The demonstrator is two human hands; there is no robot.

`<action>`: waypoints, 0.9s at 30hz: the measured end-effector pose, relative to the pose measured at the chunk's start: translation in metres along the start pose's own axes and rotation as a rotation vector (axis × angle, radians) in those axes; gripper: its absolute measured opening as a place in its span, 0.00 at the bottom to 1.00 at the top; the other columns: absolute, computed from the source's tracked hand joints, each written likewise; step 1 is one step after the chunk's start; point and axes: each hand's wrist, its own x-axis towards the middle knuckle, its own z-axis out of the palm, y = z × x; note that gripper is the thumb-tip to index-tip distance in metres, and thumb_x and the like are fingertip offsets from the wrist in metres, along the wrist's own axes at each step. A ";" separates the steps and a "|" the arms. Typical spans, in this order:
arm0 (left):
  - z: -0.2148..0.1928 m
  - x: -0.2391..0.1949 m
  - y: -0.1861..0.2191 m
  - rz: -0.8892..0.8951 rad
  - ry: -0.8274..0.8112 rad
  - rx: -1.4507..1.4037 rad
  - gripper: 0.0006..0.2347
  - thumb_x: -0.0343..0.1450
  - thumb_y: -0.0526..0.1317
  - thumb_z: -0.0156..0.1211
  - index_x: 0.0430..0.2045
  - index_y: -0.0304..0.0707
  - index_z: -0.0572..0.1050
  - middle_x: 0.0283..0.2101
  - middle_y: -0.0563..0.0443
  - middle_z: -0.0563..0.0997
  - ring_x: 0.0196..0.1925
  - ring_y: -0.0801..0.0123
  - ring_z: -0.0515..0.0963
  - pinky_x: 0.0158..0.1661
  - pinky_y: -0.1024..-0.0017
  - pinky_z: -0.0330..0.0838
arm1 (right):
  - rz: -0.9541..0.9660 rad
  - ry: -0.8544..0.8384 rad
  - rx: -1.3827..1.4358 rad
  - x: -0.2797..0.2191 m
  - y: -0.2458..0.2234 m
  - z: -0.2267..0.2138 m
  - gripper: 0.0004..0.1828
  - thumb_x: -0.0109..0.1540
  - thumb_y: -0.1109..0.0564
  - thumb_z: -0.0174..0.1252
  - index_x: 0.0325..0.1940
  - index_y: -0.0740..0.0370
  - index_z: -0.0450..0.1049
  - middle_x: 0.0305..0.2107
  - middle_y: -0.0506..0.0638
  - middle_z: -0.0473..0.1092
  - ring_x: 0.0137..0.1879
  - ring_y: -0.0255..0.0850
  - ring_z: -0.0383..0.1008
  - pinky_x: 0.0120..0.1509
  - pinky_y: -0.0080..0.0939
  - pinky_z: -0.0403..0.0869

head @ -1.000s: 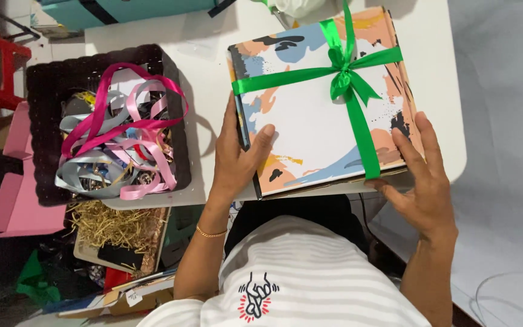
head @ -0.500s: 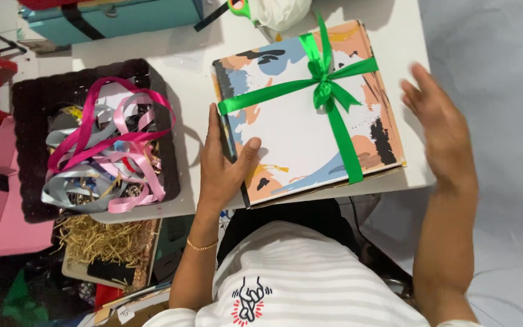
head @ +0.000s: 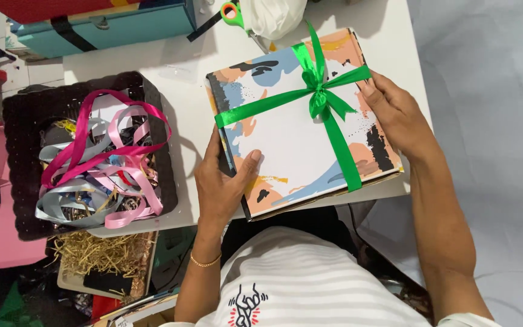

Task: Tying a green ribbon into a bow on a decorated gift box

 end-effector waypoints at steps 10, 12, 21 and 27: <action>-0.004 -0.009 -0.005 -0.038 -0.059 -0.067 0.34 0.74 0.56 0.50 0.73 0.38 0.52 0.64 0.50 0.75 0.61 0.71 0.74 0.57 0.74 0.69 | 0.246 0.195 0.251 -0.064 0.013 0.007 0.42 0.65 0.38 0.43 0.78 0.64 0.50 0.73 0.57 0.56 0.78 0.42 0.57 0.77 0.41 0.59; 0.002 -0.011 -0.014 0.043 -0.021 -0.187 0.29 0.78 0.46 0.51 0.73 0.35 0.50 0.79 0.42 0.47 0.82 0.61 0.45 0.77 0.63 0.42 | 0.175 0.222 0.290 -0.078 0.028 0.013 0.47 0.64 0.34 0.44 0.77 0.69 0.50 0.74 0.60 0.54 0.78 0.47 0.56 0.77 0.45 0.60; 0.020 -0.023 0.013 0.083 0.004 -0.388 0.31 0.77 0.38 0.52 0.75 0.35 0.46 0.78 0.44 0.52 0.81 0.62 0.51 0.77 0.65 0.46 | 0.139 0.387 0.576 -0.097 0.079 0.010 0.30 0.65 0.38 0.58 0.66 0.49 0.62 0.54 0.41 0.68 0.55 0.29 0.72 0.57 0.29 0.73; 0.007 -0.032 0.044 0.103 -0.067 -0.612 0.27 0.80 0.41 0.46 0.75 0.38 0.47 0.81 0.49 0.46 0.76 0.71 0.58 0.41 0.81 0.75 | 0.011 0.391 0.783 -0.103 0.071 -0.007 0.22 0.68 0.42 0.52 0.63 0.51 0.65 0.64 0.47 0.68 0.69 0.40 0.70 0.69 0.42 0.74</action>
